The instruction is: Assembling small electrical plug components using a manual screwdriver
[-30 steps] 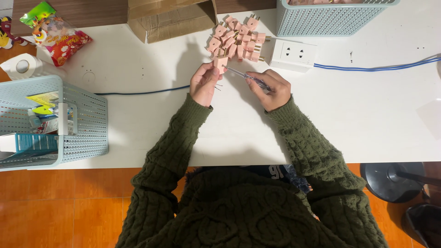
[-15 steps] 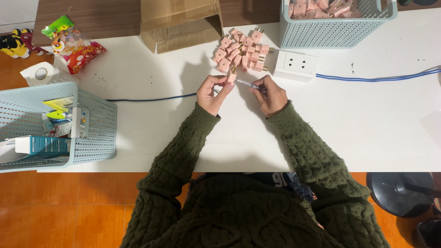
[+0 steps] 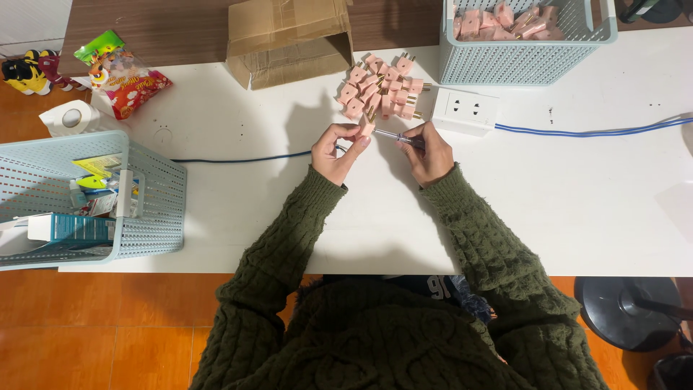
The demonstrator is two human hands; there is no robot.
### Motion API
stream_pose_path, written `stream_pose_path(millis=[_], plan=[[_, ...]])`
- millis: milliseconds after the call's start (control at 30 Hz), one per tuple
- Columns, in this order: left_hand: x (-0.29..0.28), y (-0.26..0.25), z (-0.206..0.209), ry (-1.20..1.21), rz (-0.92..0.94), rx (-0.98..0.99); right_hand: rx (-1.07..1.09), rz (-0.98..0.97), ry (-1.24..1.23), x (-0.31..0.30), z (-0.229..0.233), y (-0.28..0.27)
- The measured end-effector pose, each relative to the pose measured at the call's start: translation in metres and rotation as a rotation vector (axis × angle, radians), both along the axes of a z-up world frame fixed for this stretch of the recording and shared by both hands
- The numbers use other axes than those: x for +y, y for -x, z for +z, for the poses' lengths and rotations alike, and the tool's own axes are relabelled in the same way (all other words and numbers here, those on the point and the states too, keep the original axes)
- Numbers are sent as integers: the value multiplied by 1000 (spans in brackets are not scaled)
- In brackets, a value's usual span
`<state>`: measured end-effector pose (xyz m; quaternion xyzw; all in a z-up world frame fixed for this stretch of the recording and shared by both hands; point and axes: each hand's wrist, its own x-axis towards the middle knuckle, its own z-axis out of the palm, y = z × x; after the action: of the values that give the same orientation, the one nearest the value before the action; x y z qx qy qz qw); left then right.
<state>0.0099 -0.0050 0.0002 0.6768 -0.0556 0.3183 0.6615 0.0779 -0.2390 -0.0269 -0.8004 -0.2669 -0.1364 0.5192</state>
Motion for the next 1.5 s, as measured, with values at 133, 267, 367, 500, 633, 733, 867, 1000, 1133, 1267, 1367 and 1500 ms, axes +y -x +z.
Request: stream_pose_path(millis=[133,267,367,500,633,733,867,1000,1133,1267,1367,1500], plan=[[1,0,-1,11,5,-2,-160,12,55,3,37,10],[0,1,0,14,-14,3,-145,7,44,1,18,6],[0,1,-1,19,-3,13,-9,23,12,3,12,6],[2,0,-2,27,-32,6,73,6,-24,0,-13,-2],[5,-4,-6,18,-34,-6,-127,0,19,4,24,5],[2,-1,-8,34,-41,8,-142,-11,72,-1,17,3],[2,-1,-6,38,-41,12,-39,33,-4,4,-5,-3],[3,-1,-5,37,-36,14,115,12,-35,2,-6,2],[6,-6,-10,35,-45,8,-102,15,26,2,23,2],[6,-5,-10,27,-51,10,-85,8,35,1,12,3],[6,-5,-8,37,-55,19,-27,45,-16,4,11,4],[7,-5,-6,54,-59,20,65,40,-61,4,-10,0]])
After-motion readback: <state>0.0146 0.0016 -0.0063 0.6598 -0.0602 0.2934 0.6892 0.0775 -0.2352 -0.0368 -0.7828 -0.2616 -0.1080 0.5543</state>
